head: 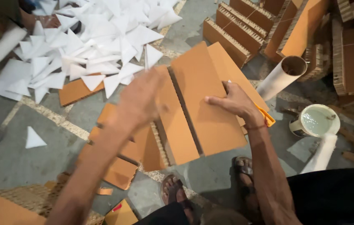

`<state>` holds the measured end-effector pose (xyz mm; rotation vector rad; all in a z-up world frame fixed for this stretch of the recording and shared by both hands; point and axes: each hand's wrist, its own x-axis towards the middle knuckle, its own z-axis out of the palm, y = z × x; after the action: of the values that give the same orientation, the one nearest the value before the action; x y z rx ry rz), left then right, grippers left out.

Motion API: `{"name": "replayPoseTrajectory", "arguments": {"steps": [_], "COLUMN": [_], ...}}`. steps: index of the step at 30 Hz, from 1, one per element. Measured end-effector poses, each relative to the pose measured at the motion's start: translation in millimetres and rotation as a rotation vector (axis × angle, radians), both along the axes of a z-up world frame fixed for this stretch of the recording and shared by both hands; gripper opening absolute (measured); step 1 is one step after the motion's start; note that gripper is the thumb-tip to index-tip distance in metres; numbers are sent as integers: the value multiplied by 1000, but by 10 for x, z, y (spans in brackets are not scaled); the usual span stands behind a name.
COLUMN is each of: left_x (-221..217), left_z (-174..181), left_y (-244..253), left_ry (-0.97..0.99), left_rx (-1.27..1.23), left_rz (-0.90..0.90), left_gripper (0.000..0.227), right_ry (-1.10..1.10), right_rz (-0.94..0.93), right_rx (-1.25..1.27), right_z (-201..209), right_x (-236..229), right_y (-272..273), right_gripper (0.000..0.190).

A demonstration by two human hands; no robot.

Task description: The person uses a utility knife and a metal ruler to cut a large sheet of corrugated cardboard into multiple strips. They score the cardboard along the ruler's edge and then snap the material apart to separate the pieces.

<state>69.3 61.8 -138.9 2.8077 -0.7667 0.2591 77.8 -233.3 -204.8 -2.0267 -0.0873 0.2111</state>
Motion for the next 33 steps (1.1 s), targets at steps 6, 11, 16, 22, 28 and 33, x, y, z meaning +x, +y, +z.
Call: {"name": "replayPoseTrajectory", "arguments": {"steps": [6,11,16,22,28,33], "left_x": [-495,-532,-529,-546,-525,-498], "left_z": [-890,-979,-910,-927,-940,-893], "left_y": [-209,-177,-191,-157,-157,-195], "left_ry": [287,383,451,440,435,483], "left_rx": [28,-47,-105,-206,-265,-225], "left_rz": [-116,-82,-44,-48,-84,-61], "left_gripper": [115,127,128,124,120,119], "right_ry": [-296,-309,-319,-435,-193,-68], "right_rz": [64,78,59,63,87,83], "right_rx": [-163,-272,-449,-608,-599,-703], "right_z": [-342,-14,320,419,409,389], "right_x": [276,173,-6,-54,-27,-27], "right_y": [124,404,784,967,1098,1202], "right_gripper": [87,105,100,102,102,104]}}
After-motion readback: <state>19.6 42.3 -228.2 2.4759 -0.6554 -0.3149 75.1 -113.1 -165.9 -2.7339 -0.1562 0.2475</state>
